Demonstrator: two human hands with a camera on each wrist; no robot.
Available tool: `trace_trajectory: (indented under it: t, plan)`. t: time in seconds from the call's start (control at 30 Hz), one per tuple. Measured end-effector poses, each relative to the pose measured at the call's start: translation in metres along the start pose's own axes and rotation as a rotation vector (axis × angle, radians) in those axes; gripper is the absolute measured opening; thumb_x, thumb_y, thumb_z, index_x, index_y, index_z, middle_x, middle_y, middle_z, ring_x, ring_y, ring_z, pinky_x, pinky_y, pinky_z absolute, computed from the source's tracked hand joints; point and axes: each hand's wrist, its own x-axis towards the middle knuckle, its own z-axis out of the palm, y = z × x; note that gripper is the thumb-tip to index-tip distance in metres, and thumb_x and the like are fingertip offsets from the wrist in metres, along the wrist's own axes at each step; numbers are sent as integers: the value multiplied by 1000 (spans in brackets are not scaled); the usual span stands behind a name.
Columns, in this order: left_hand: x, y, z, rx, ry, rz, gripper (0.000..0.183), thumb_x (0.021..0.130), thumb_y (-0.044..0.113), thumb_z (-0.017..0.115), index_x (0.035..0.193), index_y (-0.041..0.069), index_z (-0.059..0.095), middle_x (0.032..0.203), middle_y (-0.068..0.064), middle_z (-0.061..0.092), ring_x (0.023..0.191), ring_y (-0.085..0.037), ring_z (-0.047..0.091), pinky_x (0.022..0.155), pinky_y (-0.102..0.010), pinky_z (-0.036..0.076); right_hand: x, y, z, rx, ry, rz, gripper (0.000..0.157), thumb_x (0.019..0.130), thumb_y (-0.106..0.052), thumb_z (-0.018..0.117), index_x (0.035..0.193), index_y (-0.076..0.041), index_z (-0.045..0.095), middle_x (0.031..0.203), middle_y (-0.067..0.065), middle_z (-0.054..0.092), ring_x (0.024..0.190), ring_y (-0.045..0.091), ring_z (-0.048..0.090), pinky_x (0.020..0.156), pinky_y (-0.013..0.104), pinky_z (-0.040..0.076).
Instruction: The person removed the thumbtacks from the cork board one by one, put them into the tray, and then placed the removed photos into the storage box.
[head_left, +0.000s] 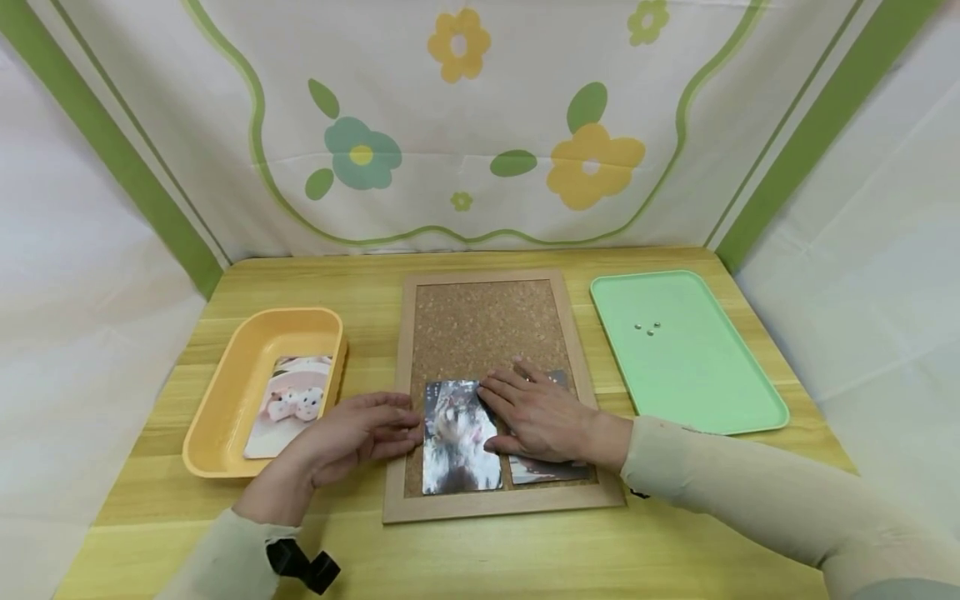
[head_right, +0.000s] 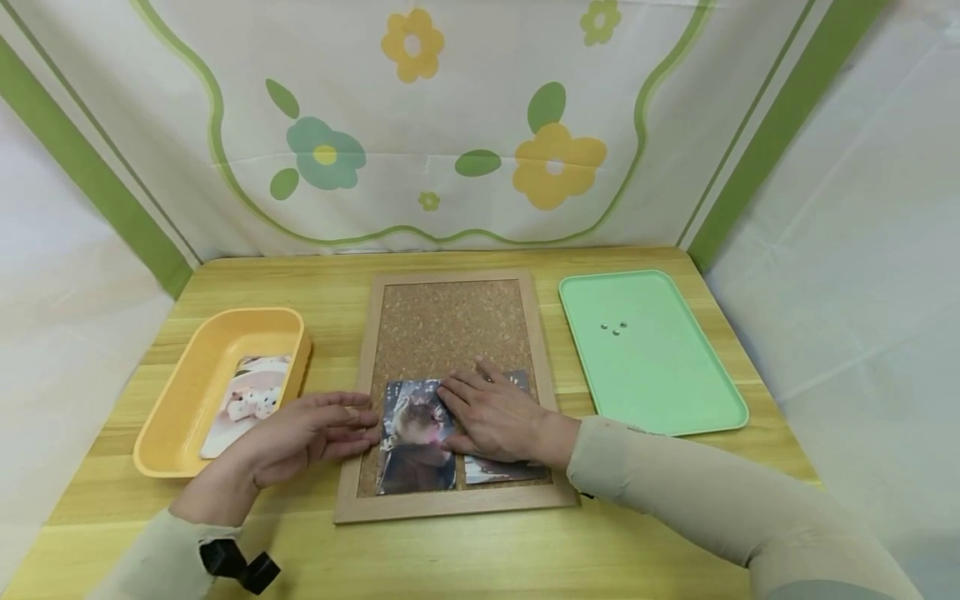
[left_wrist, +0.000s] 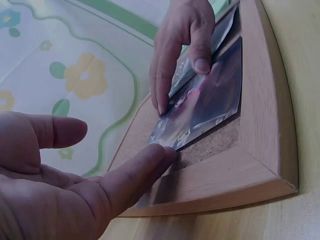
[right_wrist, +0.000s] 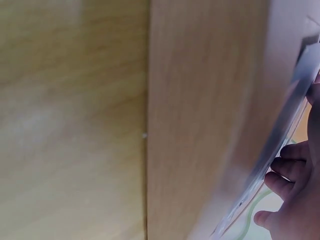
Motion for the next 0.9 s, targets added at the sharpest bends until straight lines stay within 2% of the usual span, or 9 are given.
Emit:
trace_trajectory:
  t: [0.23, 0.4, 0.57, 0.7, 0.77, 0.9]
  plan:
    - [-2, -1, -1, -31, -32, -1, 58, 110, 7, 47, 157, -18, 24, 151, -37, 46, 118, -29, 72, 105, -38, 56, 0, 0, 1, 1, -1, 0, 85, 106, -70, 37, 161, -5, 43, 164, 13, 47, 155, 29, 40, 128, 58, 27]
    - [0, -2, 1, -7, -33, 9, 55, 109, 8, 50, 153, -19, 31, 137, -28, 59, 112, -24, 73, 103, -37, 57, 0, 0, 1, -4, 11, 1, 84, 106, -70, 38, 160, -5, 44, 163, 13, 48, 154, 29, 42, 128, 58, 27]
    - [6, -6, 4, 121, -29, 21, 52, 112, 18, 51, 150, -16, 43, 130, -20, 65, 109, -18, 69, 98, -32, 59, 0, 0, 2, -10, 19, 0, 83, 106, -69, 39, 160, -5, 45, 163, 13, 48, 153, 29, 42, 128, 57, 27]
    - [13, -8, 6, 235, -20, 53, 51, 114, 26, 47, 147, -13, 52, 136, -24, 64, 114, -21, 68, 99, -32, 59, 0, -1, 2, -13, 15, -2, 83, 106, -68, 40, 160, -5, 45, 163, 14, 48, 154, 30, 41, 128, 57, 27]
    - [17, -9, 8, 235, -20, 56, 52, 114, 27, 46, 147, -13, 52, 139, -27, 63, 118, -24, 68, 102, -34, 58, 0, -1, 2, -14, 13, -1, 83, 106, -68, 40, 160, -5, 45, 163, 14, 48, 154, 30, 42, 128, 57, 27]
    - [22, -11, 11, 160, -23, 31, 53, 114, 28, 48, 148, -12, 51, 138, -29, 63, 116, -27, 71, 101, -37, 58, -1, -1, 2, -17, 15, -2, 82, 107, -68, 40, 159, -5, 46, 163, 13, 48, 153, 30, 43, 128, 58, 27]
